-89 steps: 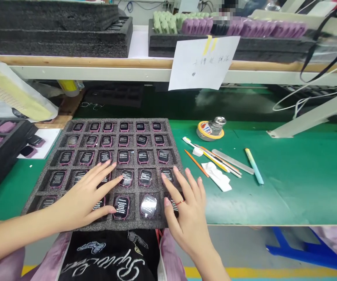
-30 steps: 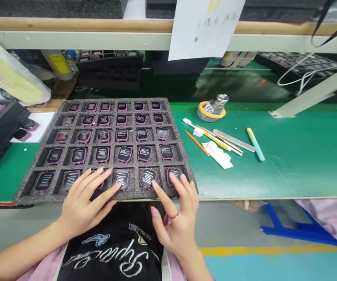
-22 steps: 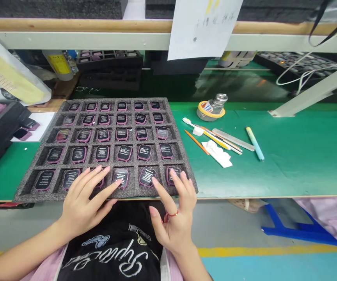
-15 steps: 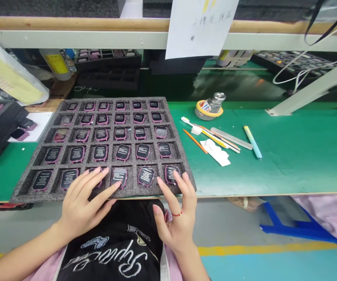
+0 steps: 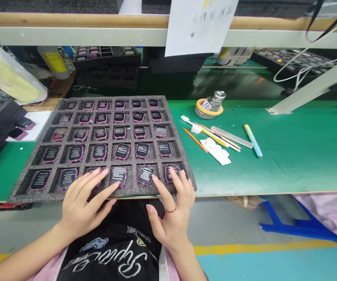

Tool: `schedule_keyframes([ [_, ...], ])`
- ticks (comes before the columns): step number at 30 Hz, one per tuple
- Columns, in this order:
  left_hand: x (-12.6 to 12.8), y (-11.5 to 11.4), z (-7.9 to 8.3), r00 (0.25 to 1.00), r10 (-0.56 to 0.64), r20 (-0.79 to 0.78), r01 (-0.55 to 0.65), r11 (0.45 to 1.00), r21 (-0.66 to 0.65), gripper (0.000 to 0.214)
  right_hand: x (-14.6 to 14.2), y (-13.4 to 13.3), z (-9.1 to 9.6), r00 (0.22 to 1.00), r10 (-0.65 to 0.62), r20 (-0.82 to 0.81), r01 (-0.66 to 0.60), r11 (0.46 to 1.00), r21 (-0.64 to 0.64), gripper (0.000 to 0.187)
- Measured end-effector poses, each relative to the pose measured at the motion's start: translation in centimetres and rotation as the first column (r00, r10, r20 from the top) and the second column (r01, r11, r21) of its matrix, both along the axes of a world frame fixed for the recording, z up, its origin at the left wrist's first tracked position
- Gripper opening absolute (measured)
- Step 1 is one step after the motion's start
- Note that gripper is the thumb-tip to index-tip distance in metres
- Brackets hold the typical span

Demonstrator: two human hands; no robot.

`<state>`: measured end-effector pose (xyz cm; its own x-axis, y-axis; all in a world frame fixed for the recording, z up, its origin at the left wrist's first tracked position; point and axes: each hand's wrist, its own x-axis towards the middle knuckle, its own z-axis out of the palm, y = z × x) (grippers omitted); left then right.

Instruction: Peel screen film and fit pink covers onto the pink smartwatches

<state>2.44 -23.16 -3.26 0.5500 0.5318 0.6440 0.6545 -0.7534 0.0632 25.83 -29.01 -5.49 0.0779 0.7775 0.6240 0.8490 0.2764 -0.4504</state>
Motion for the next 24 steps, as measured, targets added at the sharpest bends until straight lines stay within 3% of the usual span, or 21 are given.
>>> schedule_keyframes([
  [5, 0.1, -0.03, -0.03, 1.0, -0.01, 0.015, 0.01, 1.0, 0.005, 0.035, -0.5, 0.27, 0.33, 0.995, -0.019, 0.1, 0.023, 0.999, -0.037, 0.04],
  [11, 0.17, -0.14, -0.19, 1.0, 0.002, 0.025, -0.002, 1.0, 0.007, 0.033, -0.42, 0.21, 0.1, 1.0, -0.016, 0.021, 0.016, 1.0, 0.006, 0.047],
  [24, 1.01, -0.68, -0.72, 0.998, 0.011, 0.054, -0.01, 1.0, -0.02, 0.031, -0.64, 0.38, -0.07, 0.997, -0.027, 0.07, 0.027, 1.0, -0.011, 0.041],
])
